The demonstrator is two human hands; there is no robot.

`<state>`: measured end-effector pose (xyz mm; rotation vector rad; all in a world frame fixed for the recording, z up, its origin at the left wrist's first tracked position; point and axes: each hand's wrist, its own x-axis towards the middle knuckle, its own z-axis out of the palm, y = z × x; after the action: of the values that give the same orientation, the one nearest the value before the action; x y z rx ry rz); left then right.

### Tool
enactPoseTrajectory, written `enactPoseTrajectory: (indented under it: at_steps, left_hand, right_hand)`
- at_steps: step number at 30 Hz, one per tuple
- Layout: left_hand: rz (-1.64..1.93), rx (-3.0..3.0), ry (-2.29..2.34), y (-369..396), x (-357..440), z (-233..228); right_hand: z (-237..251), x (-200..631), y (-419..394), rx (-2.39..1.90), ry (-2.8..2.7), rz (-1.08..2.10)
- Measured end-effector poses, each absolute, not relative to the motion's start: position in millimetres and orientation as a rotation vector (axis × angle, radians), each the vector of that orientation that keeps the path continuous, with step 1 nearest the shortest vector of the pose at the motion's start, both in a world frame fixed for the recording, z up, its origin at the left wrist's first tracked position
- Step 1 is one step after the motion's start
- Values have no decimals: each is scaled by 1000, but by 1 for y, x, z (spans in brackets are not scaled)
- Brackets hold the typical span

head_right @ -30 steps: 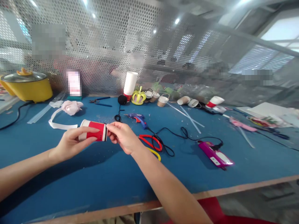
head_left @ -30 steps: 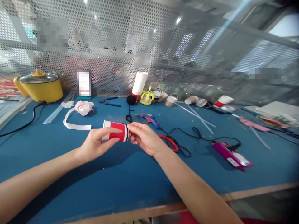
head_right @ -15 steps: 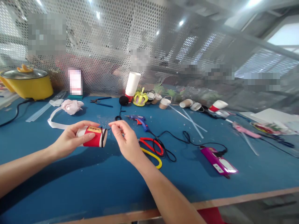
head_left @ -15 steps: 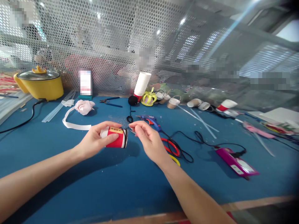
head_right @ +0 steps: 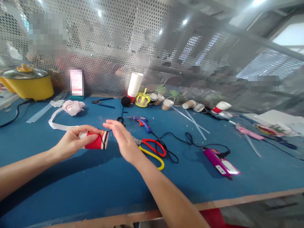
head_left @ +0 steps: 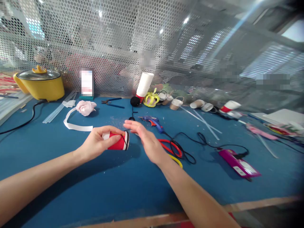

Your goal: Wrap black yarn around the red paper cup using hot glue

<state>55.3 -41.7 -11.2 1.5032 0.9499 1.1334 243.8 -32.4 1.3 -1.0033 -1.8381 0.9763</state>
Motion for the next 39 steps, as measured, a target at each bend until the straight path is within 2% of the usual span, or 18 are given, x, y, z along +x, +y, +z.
enactPoseTrajectory:
  at_steps: [3,5,7,14,20,23,25,26,32,39]
  left_hand:
    - [1145,1427,994,-40,55,-10]
    - [1172,1378,997,-39,55,-9]
    - [1198,1360,1006,-38,55,-8]
    - [1222,1498,1062,-39,55,-7]
    - [1219,1585,1109,-36,52,-7]
    - [1185,1591,1120,-33,51,-8]
    - [1158,1591,1137,-32,50,-8]
    - [1142,1591,1153,-31,50,-8]
    - [907,1672,1360,-23,47,-9]
    - [757,1727,1431,-16,42,-11]
  right_hand:
    - [8,272,0,-1307,-1764,650]
    - [11,296,24,-1779,-1756,323]
    - [8,316,45,-1972,-1736,251]
    - [-20,333,75,-2163,-1735,305]
    - [-3,333,58,-2033,-1624,394]
    - [16,326,29,-1818,-1631,576]
    - [27,316,7,-1539,-1621,970]
    - [31,310,-4,-1521,-1626,1040]
    - [33,278,-43,-1452,-1841,1147]
    - [22,267,-50,-1621,-1995,1079]
